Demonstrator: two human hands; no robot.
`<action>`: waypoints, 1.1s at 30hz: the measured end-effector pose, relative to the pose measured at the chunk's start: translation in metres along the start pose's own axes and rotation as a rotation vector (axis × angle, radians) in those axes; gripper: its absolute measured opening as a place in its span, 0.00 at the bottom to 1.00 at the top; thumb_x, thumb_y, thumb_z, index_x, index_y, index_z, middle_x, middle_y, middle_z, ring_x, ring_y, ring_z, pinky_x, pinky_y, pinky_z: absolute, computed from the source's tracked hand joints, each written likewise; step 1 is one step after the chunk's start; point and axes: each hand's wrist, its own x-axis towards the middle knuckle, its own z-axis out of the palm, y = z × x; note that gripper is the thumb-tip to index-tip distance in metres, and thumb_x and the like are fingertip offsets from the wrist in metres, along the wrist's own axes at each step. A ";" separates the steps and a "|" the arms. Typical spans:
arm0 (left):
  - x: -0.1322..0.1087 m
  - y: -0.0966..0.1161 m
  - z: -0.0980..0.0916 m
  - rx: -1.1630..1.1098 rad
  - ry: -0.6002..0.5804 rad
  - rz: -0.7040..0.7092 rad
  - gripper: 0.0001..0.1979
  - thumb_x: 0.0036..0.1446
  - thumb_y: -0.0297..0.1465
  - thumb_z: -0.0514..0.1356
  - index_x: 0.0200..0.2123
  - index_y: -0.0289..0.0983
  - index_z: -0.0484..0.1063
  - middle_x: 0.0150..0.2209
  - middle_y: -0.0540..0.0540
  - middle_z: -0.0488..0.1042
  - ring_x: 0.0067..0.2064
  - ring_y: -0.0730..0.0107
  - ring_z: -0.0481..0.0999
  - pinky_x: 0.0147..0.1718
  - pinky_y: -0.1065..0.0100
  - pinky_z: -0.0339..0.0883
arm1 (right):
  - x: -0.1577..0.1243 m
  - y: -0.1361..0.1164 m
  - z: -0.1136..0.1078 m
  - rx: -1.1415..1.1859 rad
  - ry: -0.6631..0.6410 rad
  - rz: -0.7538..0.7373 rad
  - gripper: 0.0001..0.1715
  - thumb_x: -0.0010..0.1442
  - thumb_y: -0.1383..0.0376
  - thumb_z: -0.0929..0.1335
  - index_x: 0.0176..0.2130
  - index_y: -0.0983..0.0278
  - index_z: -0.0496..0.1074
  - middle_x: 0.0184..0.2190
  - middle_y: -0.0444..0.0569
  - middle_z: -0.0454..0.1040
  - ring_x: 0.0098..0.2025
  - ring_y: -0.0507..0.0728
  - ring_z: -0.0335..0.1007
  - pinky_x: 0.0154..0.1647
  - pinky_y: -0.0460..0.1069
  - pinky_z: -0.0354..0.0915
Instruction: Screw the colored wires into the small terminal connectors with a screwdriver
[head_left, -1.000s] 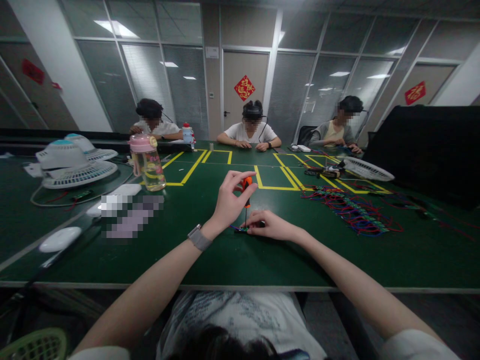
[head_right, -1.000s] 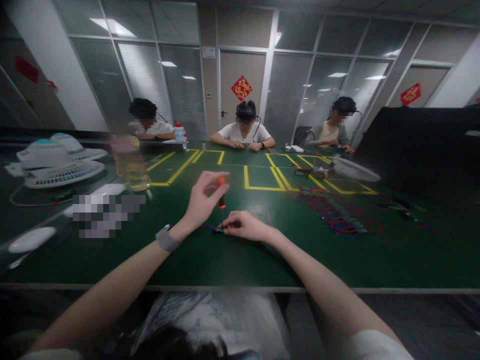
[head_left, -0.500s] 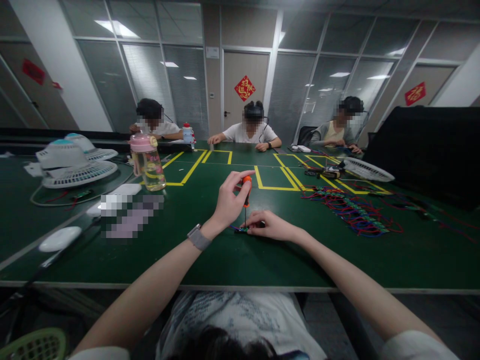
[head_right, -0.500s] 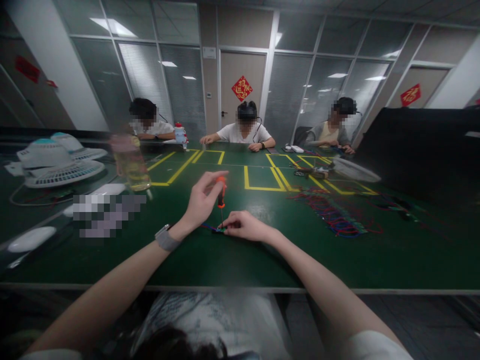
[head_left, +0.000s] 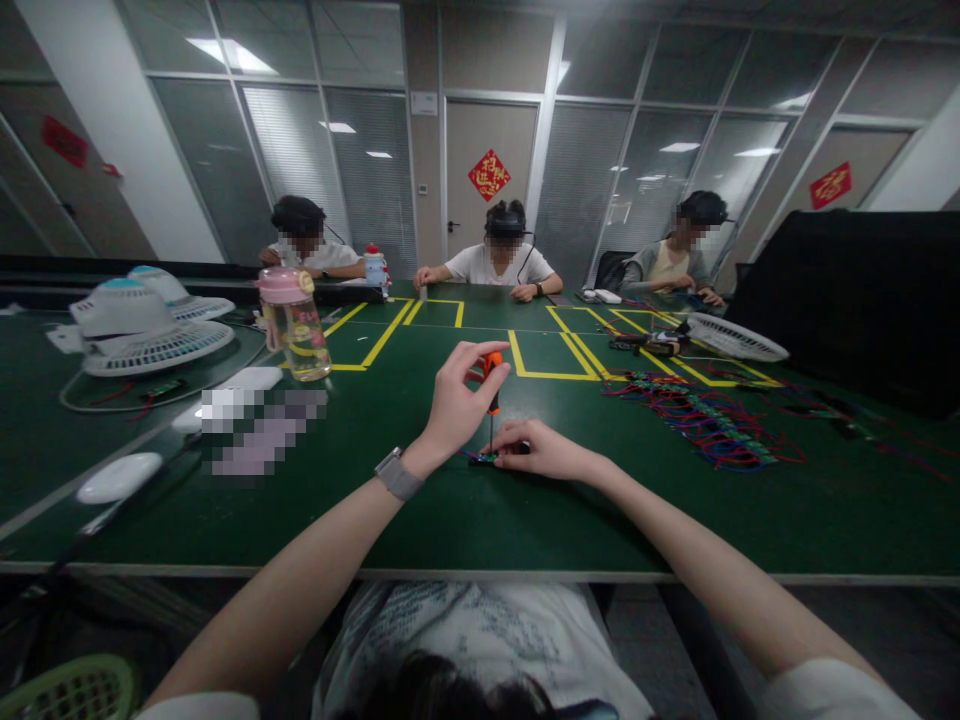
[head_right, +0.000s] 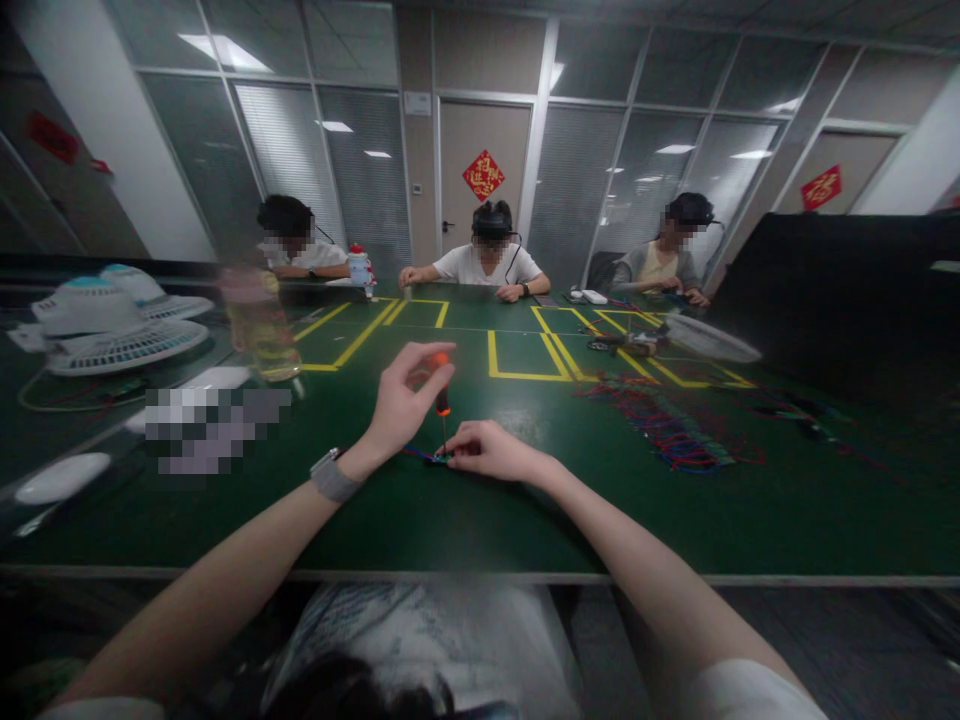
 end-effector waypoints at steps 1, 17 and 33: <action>0.000 0.000 0.000 0.006 0.005 0.006 0.11 0.59 0.32 0.59 0.44 0.40 0.75 0.40 0.46 0.70 0.40 0.70 0.73 0.34 0.73 0.69 | 0.000 0.000 0.000 -0.002 -0.001 -0.002 0.15 0.59 0.63 0.68 0.44 0.67 0.78 0.33 0.48 0.71 0.31 0.51 0.65 0.31 0.45 0.62; 0.001 0.000 0.000 0.012 0.011 0.003 0.10 0.58 0.31 0.60 0.44 0.40 0.74 0.40 0.47 0.68 0.40 0.72 0.72 0.33 0.74 0.69 | 0.000 0.001 0.000 -0.016 -0.001 -0.008 0.15 0.60 0.62 0.68 0.44 0.67 0.77 0.34 0.49 0.72 0.32 0.52 0.66 0.33 0.46 0.63; 0.001 0.002 -0.001 -0.015 -0.016 -0.010 0.12 0.62 0.31 0.55 0.46 0.40 0.75 0.41 0.45 0.71 0.42 0.70 0.72 0.35 0.73 0.69 | 0.000 -0.001 0.000 -0.020 -0.004 -0.001 0.15 0.60 0.62 0.68 0.44 0.66 0.78 0.33 0.49 0.72 0.31 0.51 0.65 0.31 0.45 0.63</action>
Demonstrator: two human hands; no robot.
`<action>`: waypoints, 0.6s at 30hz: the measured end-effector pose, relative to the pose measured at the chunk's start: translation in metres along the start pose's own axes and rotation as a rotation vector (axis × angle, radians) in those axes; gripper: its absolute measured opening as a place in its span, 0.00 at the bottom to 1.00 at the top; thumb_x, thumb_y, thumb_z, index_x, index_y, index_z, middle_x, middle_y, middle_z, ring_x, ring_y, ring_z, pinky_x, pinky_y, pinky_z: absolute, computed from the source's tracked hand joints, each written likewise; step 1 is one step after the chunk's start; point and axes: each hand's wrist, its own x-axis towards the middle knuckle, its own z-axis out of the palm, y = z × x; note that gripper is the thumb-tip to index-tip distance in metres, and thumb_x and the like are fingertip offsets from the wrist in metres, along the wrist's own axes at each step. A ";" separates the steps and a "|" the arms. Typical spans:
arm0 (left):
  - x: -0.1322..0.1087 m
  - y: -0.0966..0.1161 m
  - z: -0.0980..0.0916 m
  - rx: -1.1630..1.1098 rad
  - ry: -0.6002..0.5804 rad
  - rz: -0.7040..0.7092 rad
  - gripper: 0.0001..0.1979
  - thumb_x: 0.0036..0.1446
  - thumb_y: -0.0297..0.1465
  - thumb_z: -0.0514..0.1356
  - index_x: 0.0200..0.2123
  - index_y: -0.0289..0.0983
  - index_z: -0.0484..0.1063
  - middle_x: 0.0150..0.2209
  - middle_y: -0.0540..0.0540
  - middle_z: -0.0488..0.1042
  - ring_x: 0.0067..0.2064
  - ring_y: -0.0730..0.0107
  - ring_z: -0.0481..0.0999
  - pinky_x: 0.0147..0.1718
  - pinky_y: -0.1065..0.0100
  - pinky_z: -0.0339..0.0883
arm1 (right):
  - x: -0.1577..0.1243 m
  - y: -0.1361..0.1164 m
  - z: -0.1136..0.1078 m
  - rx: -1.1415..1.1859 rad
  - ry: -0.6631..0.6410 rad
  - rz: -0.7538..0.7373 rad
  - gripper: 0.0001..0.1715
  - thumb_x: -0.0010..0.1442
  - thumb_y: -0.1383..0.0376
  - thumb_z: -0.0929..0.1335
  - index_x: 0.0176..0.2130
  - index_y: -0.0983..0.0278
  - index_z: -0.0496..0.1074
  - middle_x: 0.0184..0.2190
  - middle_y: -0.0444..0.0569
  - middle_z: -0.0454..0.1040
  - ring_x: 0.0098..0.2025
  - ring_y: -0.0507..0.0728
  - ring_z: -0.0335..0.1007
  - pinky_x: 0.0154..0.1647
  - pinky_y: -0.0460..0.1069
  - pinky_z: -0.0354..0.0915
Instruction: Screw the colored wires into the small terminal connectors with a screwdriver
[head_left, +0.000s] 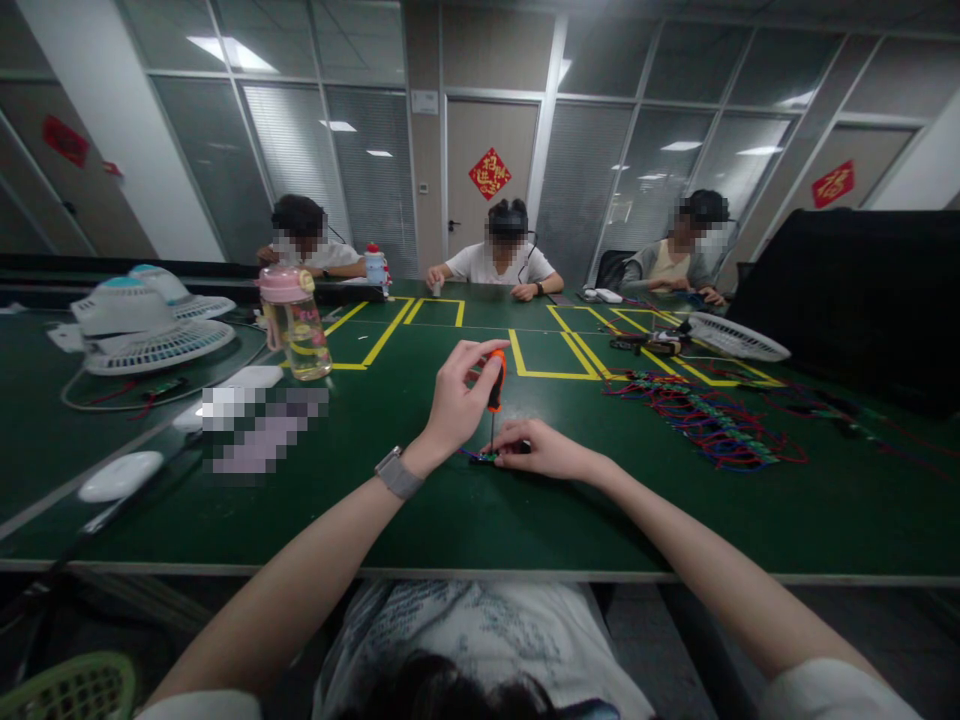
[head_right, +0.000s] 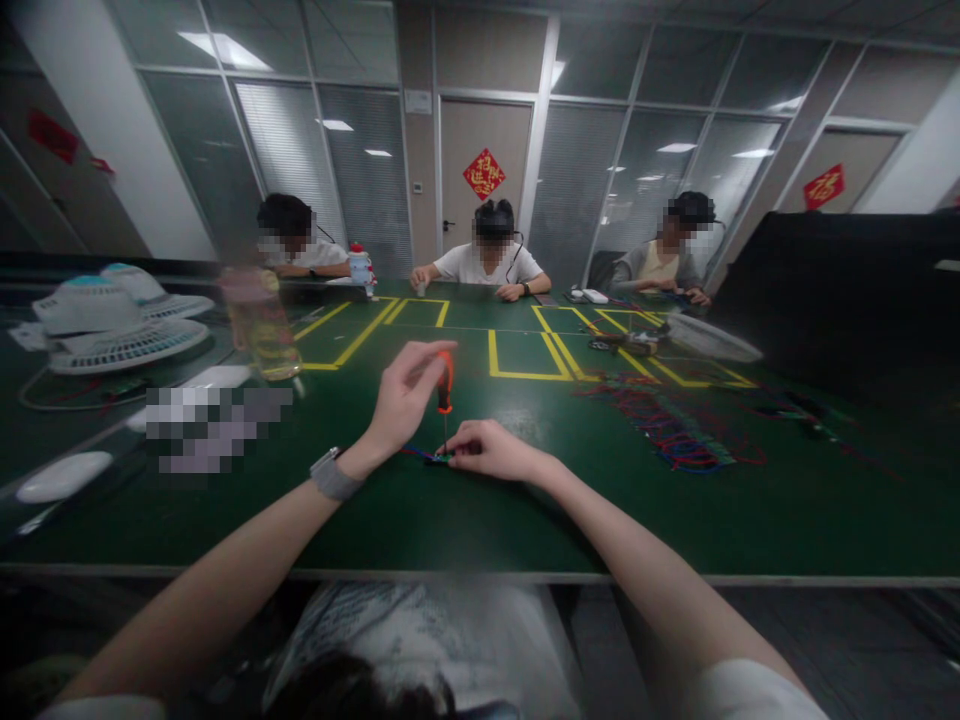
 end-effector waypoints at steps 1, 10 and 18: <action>0.000 0.000 0.000 0.000 0.001 -0.004 0.11 0.62 0.32 0.56 0.45 0.40 0.75 0.41 0.45 0.70 0.41 0.70 0.72 0.35 0.73 0.69 | 0.000 0.000 0.000 0.000 0.001 0.000 0.15 0.60 0.62 0.68 0.45 0.66 0.78 0.33 0.48 0.72 0.31 0.51 0.65 0.31 0.45 0.63; 0.000 0.000 0.001 0.030 0.029 0.012 0.10 0.57 0.31 0.62 0.43 0.41 0.75 0.38 0.48 0.67 0.37 0.74 0.71 0.33 0.74 0.69 | 0.000 -0.002 0.000 0.000 0.004 0.006 0.15 0.60 0.63 0.68 0.45 0.67 0.78 0.34 0.49 0.72 0.32 0.52 0.65 0.32 0.46 0.63; 0.000 0.000 0.002 0.003 0.029 0.000 0.09 0.60 0.32 0.59 0.43 0.40 0.75 0.39 0.47 0.68 0.38 0.72 0.72 0.32 0.74 0.70 | 0.000 -0.003 -0.001 0.012 0.003 0.005 0.14 0.59 0.63 0.69 0.44 0.67 0.78 0.32 0.47 0.70 0.30 0.50 0.64 0.31 0.45 0.62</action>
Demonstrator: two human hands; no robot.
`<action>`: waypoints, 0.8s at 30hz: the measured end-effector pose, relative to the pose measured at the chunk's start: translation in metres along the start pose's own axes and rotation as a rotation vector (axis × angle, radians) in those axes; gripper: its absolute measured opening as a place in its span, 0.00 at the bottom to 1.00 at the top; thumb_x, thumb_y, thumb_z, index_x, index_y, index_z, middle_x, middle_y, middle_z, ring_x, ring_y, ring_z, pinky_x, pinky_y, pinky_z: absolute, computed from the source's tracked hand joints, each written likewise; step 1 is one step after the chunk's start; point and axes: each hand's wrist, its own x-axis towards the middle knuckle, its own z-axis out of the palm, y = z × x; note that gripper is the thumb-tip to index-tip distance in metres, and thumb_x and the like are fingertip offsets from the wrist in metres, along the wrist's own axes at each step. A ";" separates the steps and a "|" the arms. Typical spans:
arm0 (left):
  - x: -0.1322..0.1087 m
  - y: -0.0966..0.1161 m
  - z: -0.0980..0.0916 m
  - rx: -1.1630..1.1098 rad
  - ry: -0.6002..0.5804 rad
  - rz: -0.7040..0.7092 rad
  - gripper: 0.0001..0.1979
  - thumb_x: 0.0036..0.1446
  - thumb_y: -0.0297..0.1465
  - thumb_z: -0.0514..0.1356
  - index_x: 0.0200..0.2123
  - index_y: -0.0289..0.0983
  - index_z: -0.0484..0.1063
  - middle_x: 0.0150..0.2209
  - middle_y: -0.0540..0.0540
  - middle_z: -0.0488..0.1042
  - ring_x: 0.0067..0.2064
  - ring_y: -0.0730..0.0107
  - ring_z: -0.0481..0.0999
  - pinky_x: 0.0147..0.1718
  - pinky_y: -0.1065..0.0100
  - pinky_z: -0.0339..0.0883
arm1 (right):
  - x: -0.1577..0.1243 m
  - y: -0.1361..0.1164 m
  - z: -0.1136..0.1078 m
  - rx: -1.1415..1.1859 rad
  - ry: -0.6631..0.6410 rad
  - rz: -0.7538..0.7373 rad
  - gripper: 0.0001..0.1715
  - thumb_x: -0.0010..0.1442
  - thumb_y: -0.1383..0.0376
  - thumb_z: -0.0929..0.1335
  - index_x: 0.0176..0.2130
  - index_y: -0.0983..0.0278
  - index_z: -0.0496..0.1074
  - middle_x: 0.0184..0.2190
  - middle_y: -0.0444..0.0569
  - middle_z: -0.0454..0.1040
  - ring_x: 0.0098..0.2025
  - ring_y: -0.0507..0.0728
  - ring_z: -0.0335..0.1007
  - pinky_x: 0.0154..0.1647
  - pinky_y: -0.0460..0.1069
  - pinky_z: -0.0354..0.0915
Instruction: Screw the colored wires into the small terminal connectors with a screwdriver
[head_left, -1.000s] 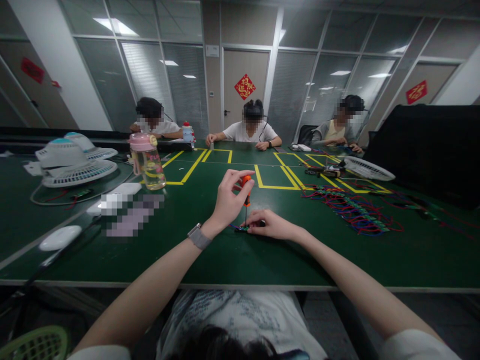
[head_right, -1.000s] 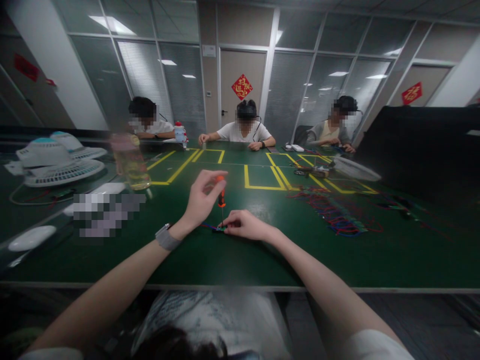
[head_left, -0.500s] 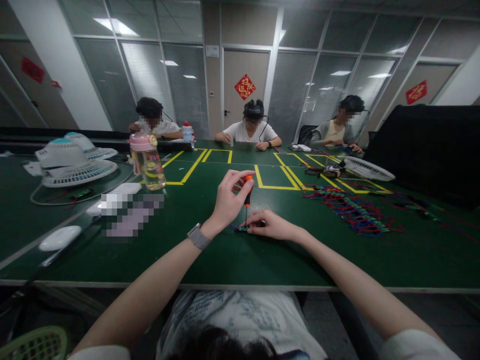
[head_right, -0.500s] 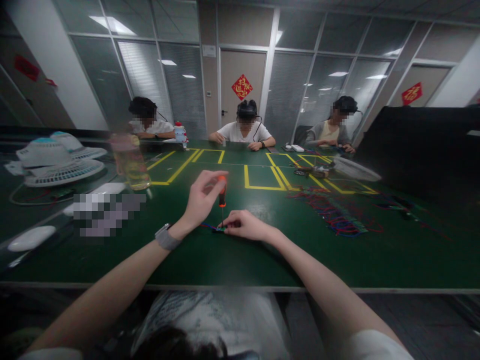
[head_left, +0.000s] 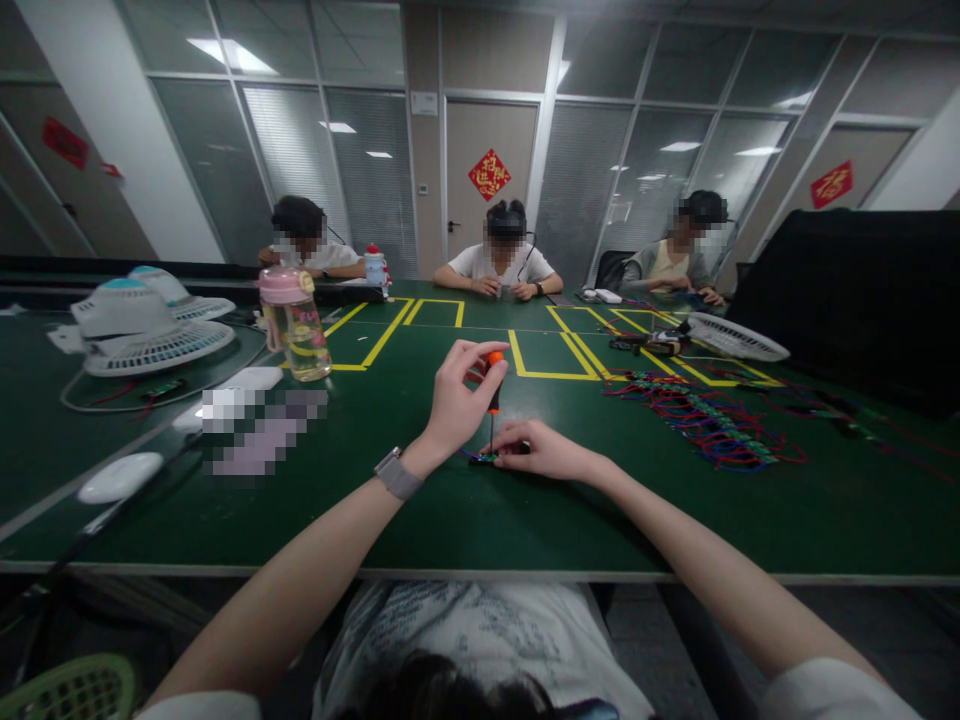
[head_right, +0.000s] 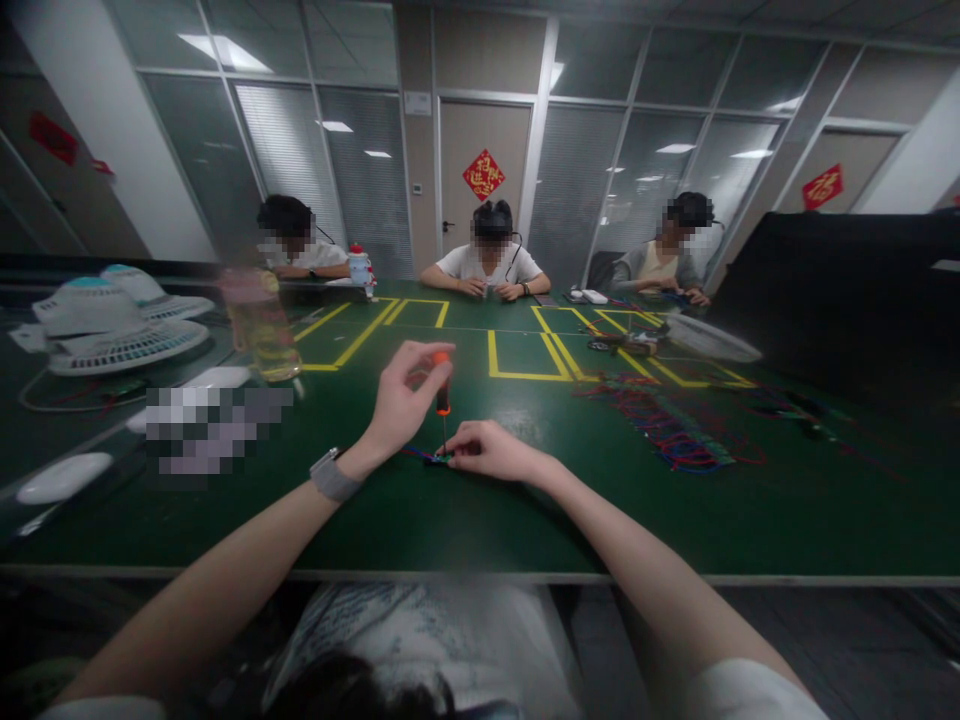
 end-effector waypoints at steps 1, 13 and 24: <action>0.000 0.000 0.000 0.000 0.002 0.001 0.09 0.60 0.31 0.59 0.43 0.40 0.75 0.39 0.46 0.68 0.39 0.72 0.72 0.32 0.74 0.70 | 0.000 0.000 0.000 0.000 0.000 -0.001 0.15 0.59 0.63 0.69 0.44 0.67 0.78 0.31 0.47 0.70 0.30 0.51 0.64 0.31 0.45 0.62; -0.001 -0.002 -0.001 0.013 0.005 0.002 0.13 0.62 0.30 0.54 0.49 0.40 0.71 0.42 0.45 0.71 0.40 0.70 0.72 0.35 0.73 0.69 | 0.000 0.002 0.001 -0.023 0.008 -0.008 0.15 0.59 0.63 0.68 0.45 0.66 0.78 0.31 0.47 0.70 0.30 0.50 0.64 0.31 0.45 0.62; -0.002 -0.002 0.000 -0.028 -0.006 0.030 0.10 0.60 0.35 0.59 0.43 0.41 0.75 0.40 0.46 0.69 0.41 0.71 0.72 0.36 0.72 0.70 | 0.000 0.003 0.001 0.001 0.008 -0.005 0.15 0.59 0.63 0.68 0.44 0.67 0.78 0.33 0.49 0.72 0.31 0.51 0.65 0.31 0.46 0.62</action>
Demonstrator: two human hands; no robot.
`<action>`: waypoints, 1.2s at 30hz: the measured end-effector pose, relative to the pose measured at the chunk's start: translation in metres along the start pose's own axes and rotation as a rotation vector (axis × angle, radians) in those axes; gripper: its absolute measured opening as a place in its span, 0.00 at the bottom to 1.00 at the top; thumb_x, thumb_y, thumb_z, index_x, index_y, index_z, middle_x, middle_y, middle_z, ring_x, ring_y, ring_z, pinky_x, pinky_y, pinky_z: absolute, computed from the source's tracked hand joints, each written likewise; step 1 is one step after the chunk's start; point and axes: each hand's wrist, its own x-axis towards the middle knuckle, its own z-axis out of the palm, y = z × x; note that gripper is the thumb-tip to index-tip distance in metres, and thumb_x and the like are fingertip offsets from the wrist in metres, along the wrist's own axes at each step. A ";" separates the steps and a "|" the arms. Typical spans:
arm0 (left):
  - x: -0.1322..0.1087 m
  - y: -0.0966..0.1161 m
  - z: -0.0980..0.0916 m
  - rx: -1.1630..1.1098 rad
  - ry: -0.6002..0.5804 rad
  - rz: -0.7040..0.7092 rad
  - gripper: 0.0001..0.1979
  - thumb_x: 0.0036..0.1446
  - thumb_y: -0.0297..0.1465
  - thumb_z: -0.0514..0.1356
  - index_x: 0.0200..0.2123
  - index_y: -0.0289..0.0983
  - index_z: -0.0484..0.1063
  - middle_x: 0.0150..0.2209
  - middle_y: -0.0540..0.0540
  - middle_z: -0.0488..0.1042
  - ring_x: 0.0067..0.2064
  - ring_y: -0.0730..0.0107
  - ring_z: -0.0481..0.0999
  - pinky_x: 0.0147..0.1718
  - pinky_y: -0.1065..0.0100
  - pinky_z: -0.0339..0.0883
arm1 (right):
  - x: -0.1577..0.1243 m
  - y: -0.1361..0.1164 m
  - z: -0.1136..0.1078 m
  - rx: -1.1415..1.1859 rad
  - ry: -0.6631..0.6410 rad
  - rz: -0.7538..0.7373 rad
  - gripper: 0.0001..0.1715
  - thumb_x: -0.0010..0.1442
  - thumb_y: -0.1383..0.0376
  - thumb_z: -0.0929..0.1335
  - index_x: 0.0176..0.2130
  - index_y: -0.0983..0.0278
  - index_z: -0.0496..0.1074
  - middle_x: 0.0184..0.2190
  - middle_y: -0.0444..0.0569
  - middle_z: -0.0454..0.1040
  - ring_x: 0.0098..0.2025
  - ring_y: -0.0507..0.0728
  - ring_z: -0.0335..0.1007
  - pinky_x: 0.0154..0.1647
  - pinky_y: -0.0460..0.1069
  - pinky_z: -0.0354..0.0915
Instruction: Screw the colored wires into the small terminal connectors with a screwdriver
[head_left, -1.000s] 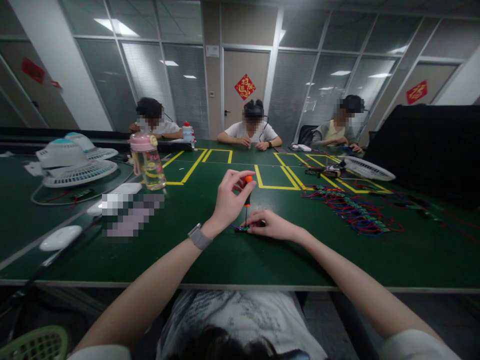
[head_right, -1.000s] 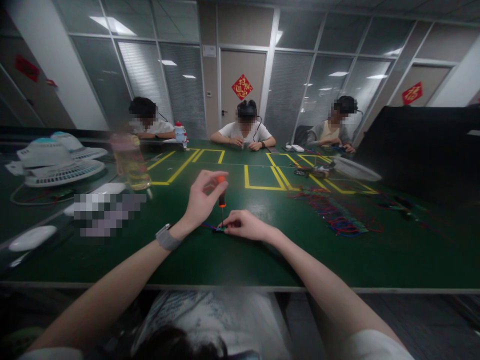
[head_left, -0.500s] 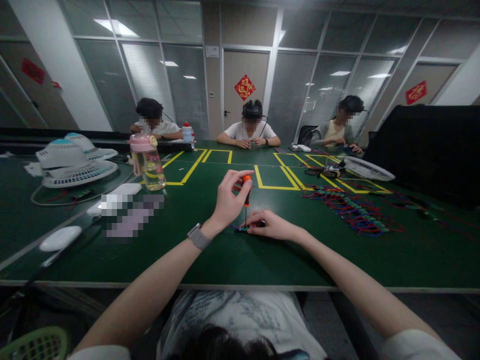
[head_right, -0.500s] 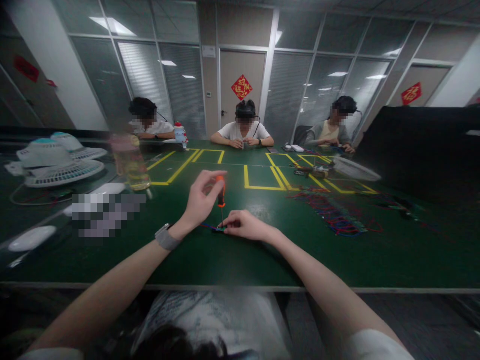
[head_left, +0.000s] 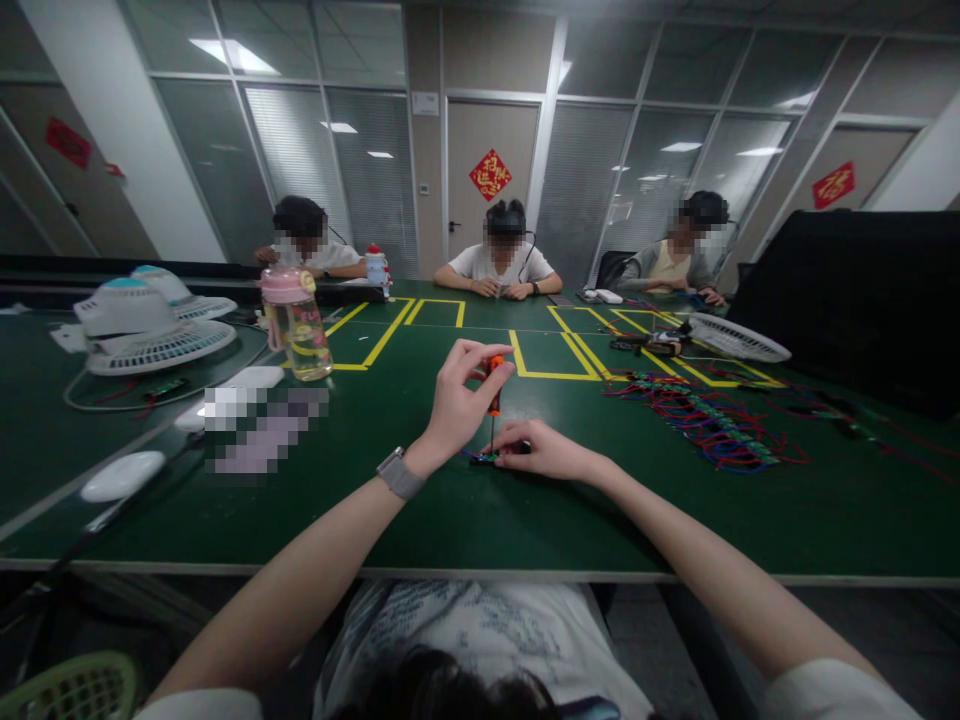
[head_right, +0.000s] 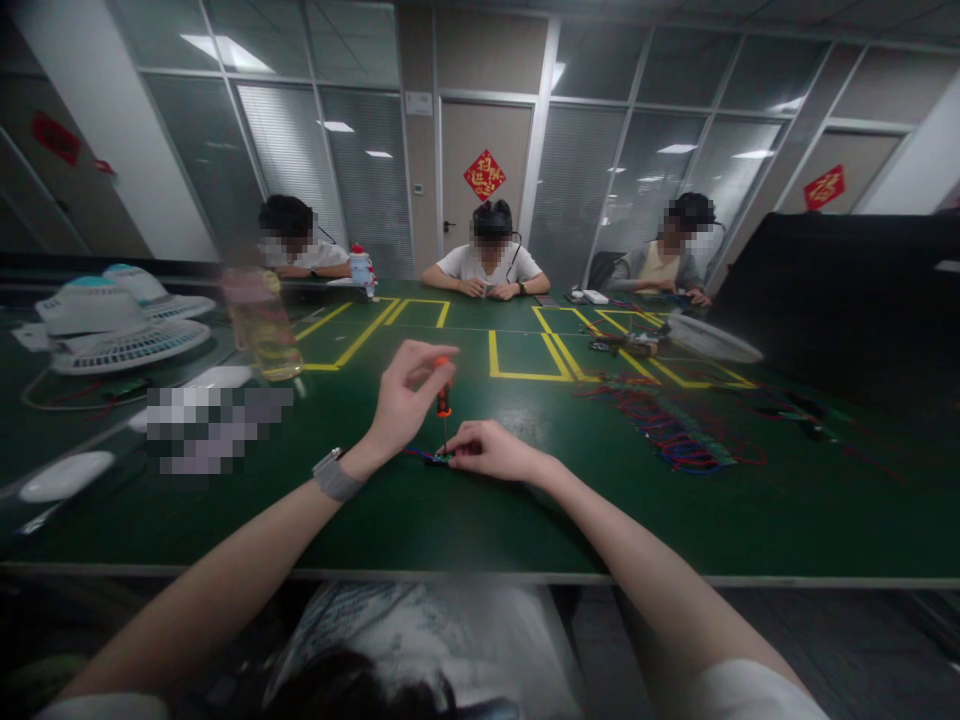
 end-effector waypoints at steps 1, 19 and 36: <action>0.000 0.000 0.000 0.005 0.006 0.004 0.09 0.59 0.35 0.60 0.42 0.41 0.76 0.40 0.46 0.68 0.41 0.71 0.72 0.36 0.72 0.70 | 0.000 0.000 0.000 0.004 -0.001 0.001 0.15 0.59 0.63 0.68 0.45 0.67 0.78 0.33 0.49 0.72 0.31 0.51 0.65 0.31 0.45 0.62; -0.001 -0.002 0.001 -0.110 -0.065 -0.067 0.14 0.65 0.32 0.52 0.50 0.38 0.72 0.44 0.43 0.75 0.41 0.69 0.75 0.36 0.71 0.71 | 0.001 0.000 0.000 -0.006 -0.012 0.008 0.15 0.59 0.63 0.68 0.45 0.67 0.78 0.33 0.49 0.72 0.30 0.51 0.64 0.31 0.45 0.62; 0.000 -0.001 -0.002 -0.072 -0.061 -0.029 0.15 0.65 0.30 0.51 0.49 0.39 0.73 0.48 0.44 0.74 0.47 0.67 0.75 0.41 0.70 0.71 | 0.000 -0.001 -0.001 0.006 -0.007 0.003 0.15 0.59 0.63 0.68 0.44 0.68 0.78 0.33 0.49 0.72 0.32 0.52 0.65 0.32 0.46 0.62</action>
